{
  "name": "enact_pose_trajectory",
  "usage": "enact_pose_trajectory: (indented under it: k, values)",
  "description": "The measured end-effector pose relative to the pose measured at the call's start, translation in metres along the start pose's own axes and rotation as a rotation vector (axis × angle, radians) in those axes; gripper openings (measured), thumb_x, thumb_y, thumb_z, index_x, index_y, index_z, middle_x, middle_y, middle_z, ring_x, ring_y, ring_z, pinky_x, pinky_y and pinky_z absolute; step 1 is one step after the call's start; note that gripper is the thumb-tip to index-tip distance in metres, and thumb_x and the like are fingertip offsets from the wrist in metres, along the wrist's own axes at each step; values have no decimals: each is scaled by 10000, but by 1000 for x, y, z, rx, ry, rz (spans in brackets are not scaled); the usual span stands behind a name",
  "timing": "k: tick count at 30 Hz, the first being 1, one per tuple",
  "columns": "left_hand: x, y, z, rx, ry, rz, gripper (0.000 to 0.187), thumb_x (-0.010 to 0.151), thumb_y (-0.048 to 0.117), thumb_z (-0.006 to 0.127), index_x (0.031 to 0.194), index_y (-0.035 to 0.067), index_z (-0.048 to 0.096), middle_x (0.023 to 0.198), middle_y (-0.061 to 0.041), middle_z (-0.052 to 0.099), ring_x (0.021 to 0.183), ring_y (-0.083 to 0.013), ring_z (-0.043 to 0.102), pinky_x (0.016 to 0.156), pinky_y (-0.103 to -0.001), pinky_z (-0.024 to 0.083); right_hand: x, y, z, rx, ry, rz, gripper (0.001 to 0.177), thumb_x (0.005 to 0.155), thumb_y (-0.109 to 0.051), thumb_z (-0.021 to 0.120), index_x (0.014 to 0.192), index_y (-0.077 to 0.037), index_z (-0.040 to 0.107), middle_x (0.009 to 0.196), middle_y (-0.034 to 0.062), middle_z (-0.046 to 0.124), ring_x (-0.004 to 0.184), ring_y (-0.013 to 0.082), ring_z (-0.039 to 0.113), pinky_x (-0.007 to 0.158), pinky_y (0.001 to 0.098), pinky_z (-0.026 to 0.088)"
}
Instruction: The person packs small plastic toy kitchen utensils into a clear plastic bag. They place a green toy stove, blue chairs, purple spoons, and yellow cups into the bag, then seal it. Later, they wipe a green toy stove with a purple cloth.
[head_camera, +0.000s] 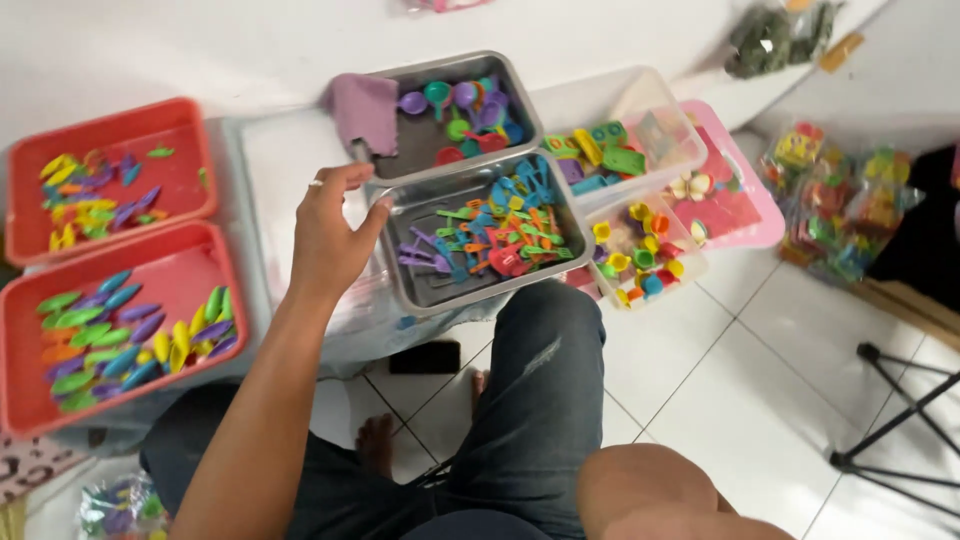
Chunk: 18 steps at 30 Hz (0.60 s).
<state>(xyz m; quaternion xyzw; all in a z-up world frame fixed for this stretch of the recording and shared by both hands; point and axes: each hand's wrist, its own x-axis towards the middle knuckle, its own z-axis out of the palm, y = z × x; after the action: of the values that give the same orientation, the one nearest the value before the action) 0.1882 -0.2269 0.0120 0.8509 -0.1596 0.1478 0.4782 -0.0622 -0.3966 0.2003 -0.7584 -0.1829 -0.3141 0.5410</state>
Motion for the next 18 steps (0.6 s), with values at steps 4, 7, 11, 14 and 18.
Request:
enact_pose_trajectory:
  k: [4, 7, 11, 14, 18]
  values:
    - [9, 17, 27, 54, -103, 82, 415, 961, 282, 711, 1303, 63, 624, 1229, -163, 640, 1197, -413, 614, 1006, -509, 476, 11, 86, -34, 84, 162, -18, 148, 700, -37, 491, 815, -82, 573, 748, 65, 642, 581, 179, 583, 586, 295, 533]
    - [21, 35, 44, 35, -154, 57, 387, 852, 167, 686, 1214, 46, 625, 1268, -114, 641, 1115, -316, 612, 963, -415, 472, 31, 150, -55, 117, 265, -79, 164, 705, -11, 456, 799, -80, 571, 718, 63, 637, 545, 176, 568, 559, 291, 523]
    - [22, 26, 66, 176, -138, 222, 441, 826, 149, 752, 1236, 43, 630, 1319, -133, 635, 1220, -325, 584, 1052, -439, 415, 34, 275, -88, -272, 206, 255, 109, 885, -5, 666, 983, 23, 703, 723, 43, 651, 602, 118, 554, 578, 226, 453]
    - [26, 17, 79, 247, -188, 216, 488, 838, 230, 743, 1275, 56, 615, 1357, -121, 617, 1209, -326, 572, 1060, -457, 399, 37, 362, -112, -398, 224, 410, 155, 888, -42, 728, 1030, 19, 727, 724, 40, 660, 621, 120, 563, 606, 244, 494]
    - [26, -2, 90, 381, -272, 117, 584, 868, 424, 680, 1342, 98, 579, 1438, -95, 562, 1339, -289, 515, 1183, -581, 266, 54, 452, -126, -631, 218, 428, 224, 851, -61, 735, 1075, -70, 723, 896, 50, 710, 787, 178, 658, 711, 321, 530]
